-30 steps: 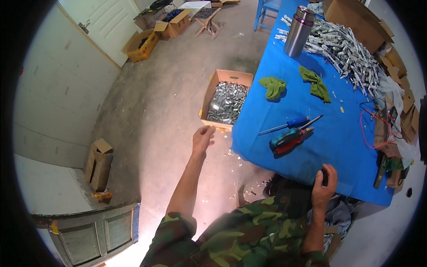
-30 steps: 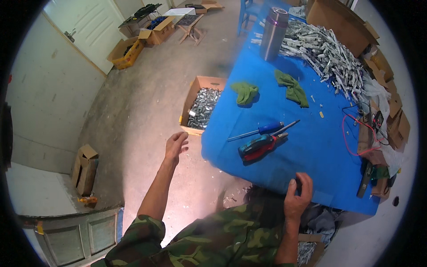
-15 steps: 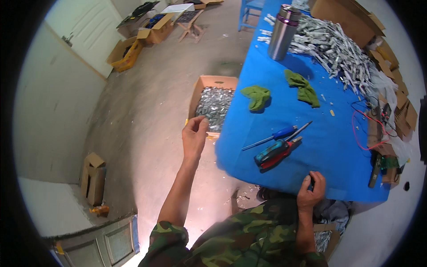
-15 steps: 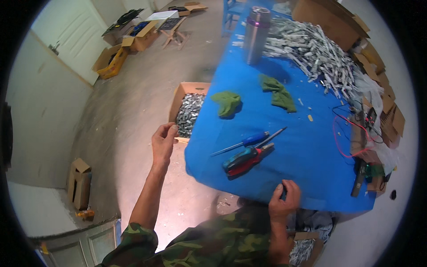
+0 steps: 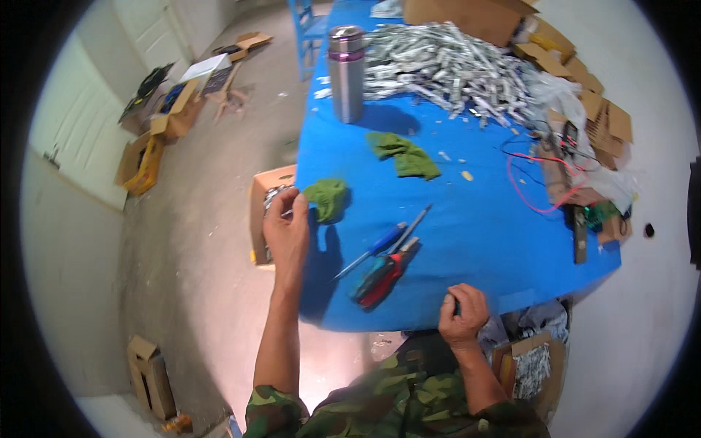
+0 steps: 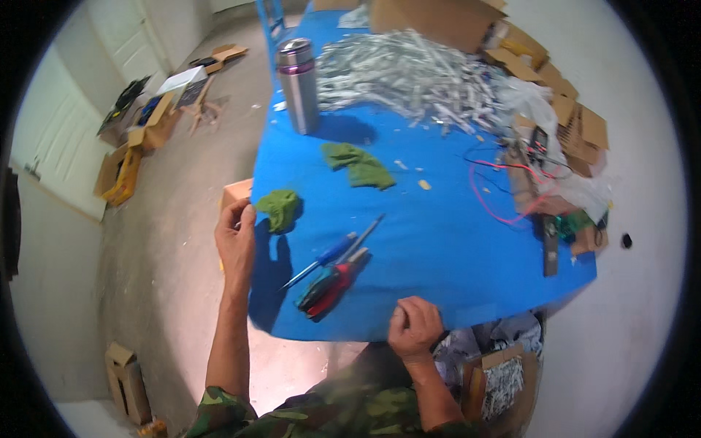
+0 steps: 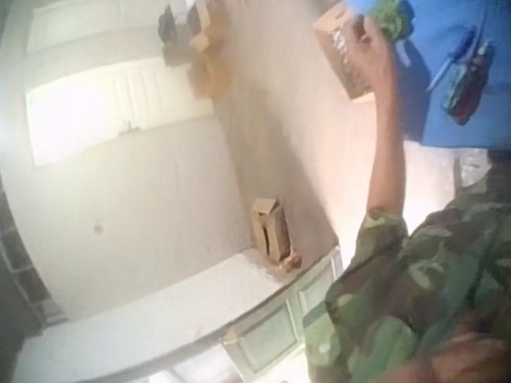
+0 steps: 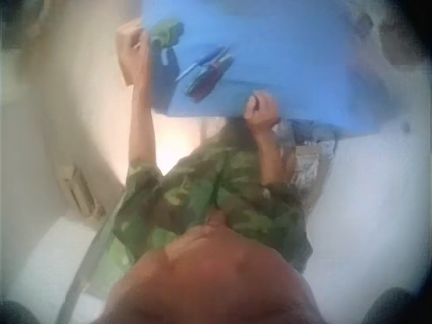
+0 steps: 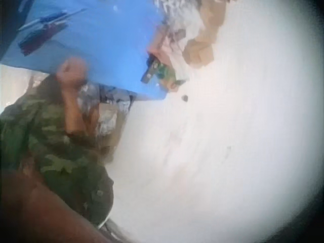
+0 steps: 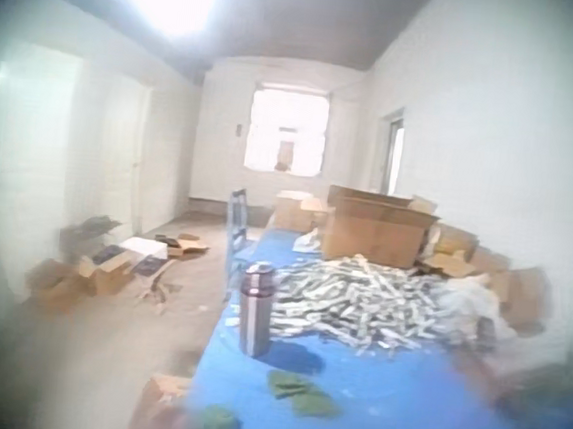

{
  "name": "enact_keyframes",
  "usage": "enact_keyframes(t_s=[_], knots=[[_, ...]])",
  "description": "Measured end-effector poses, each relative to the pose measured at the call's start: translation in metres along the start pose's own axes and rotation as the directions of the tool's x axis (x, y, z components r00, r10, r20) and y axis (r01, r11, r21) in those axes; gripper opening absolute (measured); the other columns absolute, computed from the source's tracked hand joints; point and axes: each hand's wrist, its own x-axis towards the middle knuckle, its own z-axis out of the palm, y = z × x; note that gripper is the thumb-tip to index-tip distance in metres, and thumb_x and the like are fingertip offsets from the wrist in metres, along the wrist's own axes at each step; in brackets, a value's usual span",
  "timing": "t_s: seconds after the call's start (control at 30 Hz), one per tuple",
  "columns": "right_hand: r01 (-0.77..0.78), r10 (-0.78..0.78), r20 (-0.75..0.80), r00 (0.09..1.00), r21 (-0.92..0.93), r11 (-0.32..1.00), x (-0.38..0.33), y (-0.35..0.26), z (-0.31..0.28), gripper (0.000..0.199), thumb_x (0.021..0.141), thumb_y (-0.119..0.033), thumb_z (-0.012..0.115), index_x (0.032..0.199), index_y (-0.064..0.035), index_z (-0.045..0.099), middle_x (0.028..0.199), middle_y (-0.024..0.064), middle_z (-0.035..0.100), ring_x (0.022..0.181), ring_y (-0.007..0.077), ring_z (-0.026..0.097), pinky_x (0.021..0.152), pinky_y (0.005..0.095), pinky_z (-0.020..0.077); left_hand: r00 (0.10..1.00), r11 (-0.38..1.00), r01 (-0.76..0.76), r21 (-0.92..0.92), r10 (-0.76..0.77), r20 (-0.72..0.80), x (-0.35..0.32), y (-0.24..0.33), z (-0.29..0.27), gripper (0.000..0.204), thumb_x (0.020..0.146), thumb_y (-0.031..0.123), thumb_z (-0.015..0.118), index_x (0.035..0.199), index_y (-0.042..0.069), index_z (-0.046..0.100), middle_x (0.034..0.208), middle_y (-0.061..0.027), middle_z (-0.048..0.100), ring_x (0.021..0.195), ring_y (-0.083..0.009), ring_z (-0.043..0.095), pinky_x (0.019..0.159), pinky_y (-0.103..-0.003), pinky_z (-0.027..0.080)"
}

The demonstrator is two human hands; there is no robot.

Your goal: The person disassembles small electronic components by hand and using a screwdriver and pliers.

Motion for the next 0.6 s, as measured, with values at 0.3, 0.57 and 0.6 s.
enact_keyframes(t_s=[0.3, 0.57, 0.6], knots=[[-0.021, 0.02, 0.03, 0.999, 0.047, 0.999, 0.0, 0.003, 0.001, 0.009, 0.092, -0.012, 0.067, 0.097, -0.0069, 0.073, 0.099, 0.0107, 0.069, 0.08, 0.0306, 0.063, 0.067, 0.0451, 0.0523, 0.97, 0.891, -0.219, 0.398, 0.157, 0.183, 0.036, -0.028, 0.06, 0.03, 0.091, 0.028, 0.074, 0.1, -0.001, 0.075, 0.098, -0.0186, 0.074, 0.09, -0.0333, 0.069, 0.083, -0.044, 0.054], [0.007, -0.006, 0.024, 1.0, -0.018, 1.0, 0.005, 0.001, -0.001, 0.012, 0.081, -0.004, 0.069, 0.09, -0.009, 0.073, 0.092, 0.0067, 0.071, 0.078, 0.0273, 0.067, 0.066, 0.0369, 0.0528, 0.925, 0.73, -0.373, 0.572, 0.339, 0.17, 0.057, -0.035, 0.086, 0.028, 0.09, 0.026, 0.074, 0.078, 0.003, 0.066, 0.079, -0.0148, 0.068, 0.075, -0.0356, 0.064, 0.068, -0.047, 0.048], [0.018, -0.018, 0.045, 0.999, 0.007, 1.0, 0.003, 0.002, -0.001, 0.01, 0.088, -0.008, 0.066, 0.096, -0.005, 0.072, 0.097, 0.011, 0.07, 0.079, 0.0307, 0.064, 0.068, 0.0412, 0.0519, 0.911, 0.705, -0.397, 0.587, 0.378, 0.161, 0.057, -0.038, 0.087, 0.028, 0.09, 0.026, 0.074, 0.076, 0.003, 0.064, 0.077, -0.0144, 0.067, 0.074, -0.0358, 0.063, 0.066, -0.048, 0.048]])
